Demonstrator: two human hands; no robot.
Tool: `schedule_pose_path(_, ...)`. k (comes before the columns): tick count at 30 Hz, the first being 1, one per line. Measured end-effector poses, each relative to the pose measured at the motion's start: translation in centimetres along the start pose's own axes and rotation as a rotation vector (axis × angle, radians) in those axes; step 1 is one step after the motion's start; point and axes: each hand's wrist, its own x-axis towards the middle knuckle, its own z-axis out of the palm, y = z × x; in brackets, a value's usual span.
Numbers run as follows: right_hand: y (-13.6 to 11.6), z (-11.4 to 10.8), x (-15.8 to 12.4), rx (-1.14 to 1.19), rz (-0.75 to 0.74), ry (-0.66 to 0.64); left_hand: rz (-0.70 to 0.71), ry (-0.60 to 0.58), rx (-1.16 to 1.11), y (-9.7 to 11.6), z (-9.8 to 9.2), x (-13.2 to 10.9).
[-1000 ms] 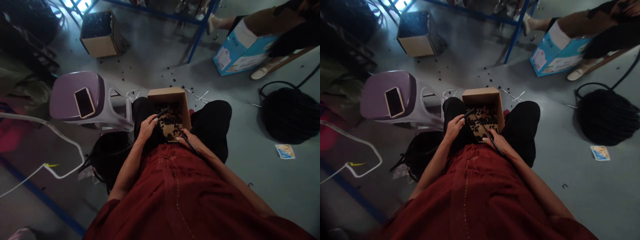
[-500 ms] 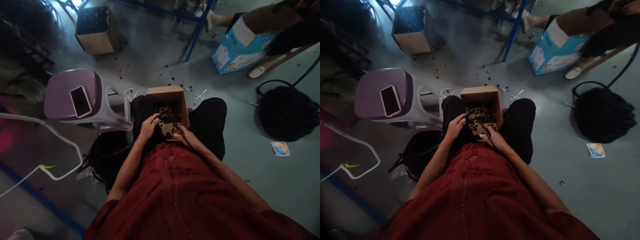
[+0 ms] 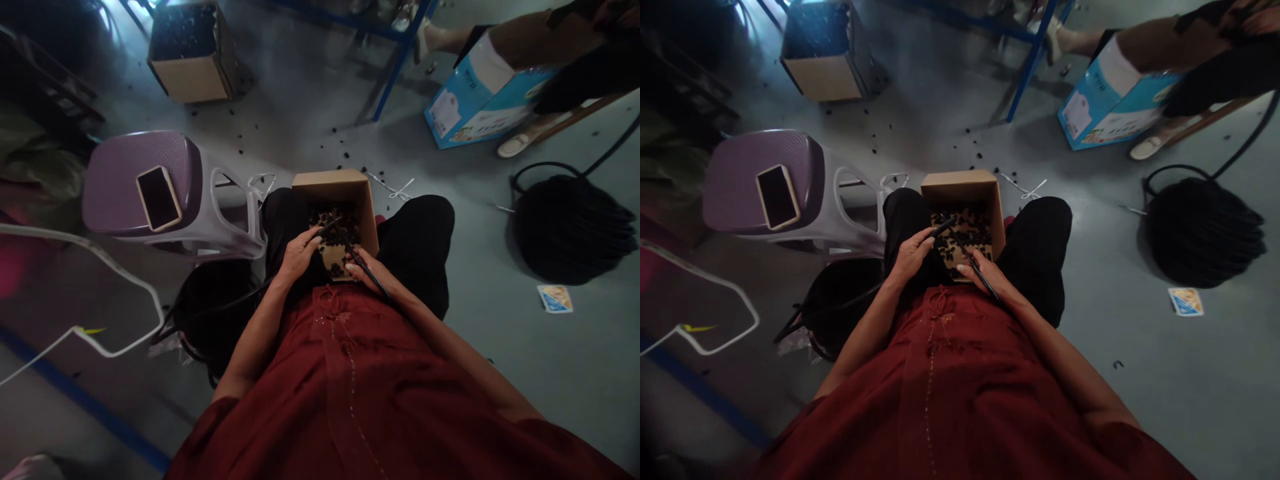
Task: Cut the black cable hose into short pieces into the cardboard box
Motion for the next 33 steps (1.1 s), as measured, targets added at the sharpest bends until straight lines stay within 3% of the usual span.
schedule_pose_path(10, 0.9, 0.5, 1.2, 0.095, -0.003, -0.03, 0.102, -0.054, 0.032, -0.6, 0.1, 0.2)
schedule_pose_path(25, -0.4, 0.3, 0.4, -0.158, -0.032, 0.056, 0.152, -0.122, 0.223, -1.2, 0.2, 0.4)
schedule_pose_path(33, 0.3, 0.5, 0.5, -0.198, -0.05, 0.071, 0.147, -0.138, 0.285, -1.2, 0.4, 0.5)
